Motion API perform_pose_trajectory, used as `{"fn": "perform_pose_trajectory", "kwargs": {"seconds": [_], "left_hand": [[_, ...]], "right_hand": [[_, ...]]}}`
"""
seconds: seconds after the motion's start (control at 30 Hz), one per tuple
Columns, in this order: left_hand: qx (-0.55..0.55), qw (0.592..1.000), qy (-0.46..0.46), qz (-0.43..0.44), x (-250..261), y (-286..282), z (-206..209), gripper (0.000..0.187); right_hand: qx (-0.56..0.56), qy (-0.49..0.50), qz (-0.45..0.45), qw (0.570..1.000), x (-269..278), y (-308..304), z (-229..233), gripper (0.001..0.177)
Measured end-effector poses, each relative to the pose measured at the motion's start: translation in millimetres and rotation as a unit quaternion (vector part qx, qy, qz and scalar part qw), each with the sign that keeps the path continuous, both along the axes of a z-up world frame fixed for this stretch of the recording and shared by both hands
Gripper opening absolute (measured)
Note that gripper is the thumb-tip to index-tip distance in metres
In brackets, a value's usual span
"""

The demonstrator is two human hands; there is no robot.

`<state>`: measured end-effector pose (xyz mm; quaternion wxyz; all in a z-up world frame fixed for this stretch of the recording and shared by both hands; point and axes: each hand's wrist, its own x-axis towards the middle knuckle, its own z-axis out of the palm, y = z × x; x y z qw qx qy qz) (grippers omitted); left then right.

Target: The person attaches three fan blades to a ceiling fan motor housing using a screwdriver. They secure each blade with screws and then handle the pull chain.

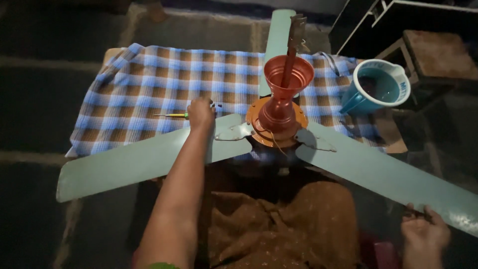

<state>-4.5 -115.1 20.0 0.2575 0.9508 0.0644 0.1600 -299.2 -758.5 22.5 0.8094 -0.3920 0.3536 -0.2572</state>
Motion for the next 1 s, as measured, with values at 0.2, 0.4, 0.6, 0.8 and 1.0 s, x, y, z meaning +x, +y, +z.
{"fn": "perform_pose_trajectory", "kwargs": {"seconds": [0.2,0.4,0.6,0.8,1.0], "left_hand": [[0.052,0.997,0.064,0.008,18,-4,-11,0.018],[0.06,0.998,-0.005,0.012,18,-6,0,0.019],[-0.057,0.996,-0.063,-0.033,-8,-32,64,0.023],[-0.286,0.898,-0.084,-0.324,-91,-145,96,0.028],[-0.232,0.848,-0.1,-0.467,-168,-223,89,0.024]], "right_hand": [[0.013,-0.008,0.011,1.0,-14,-12,-12,0.037],[0.027,0.023,0.023,0.999,-17,-16,-17,0.037],[0.085,-0.002,0.088,0.992,-17,-13,-24,0.041],[0.041,0.068,0.067,0.995,0,-1,-32,0.042],[0.041,0.075,0.092,0.992,5,11,-24,0.038]]}}
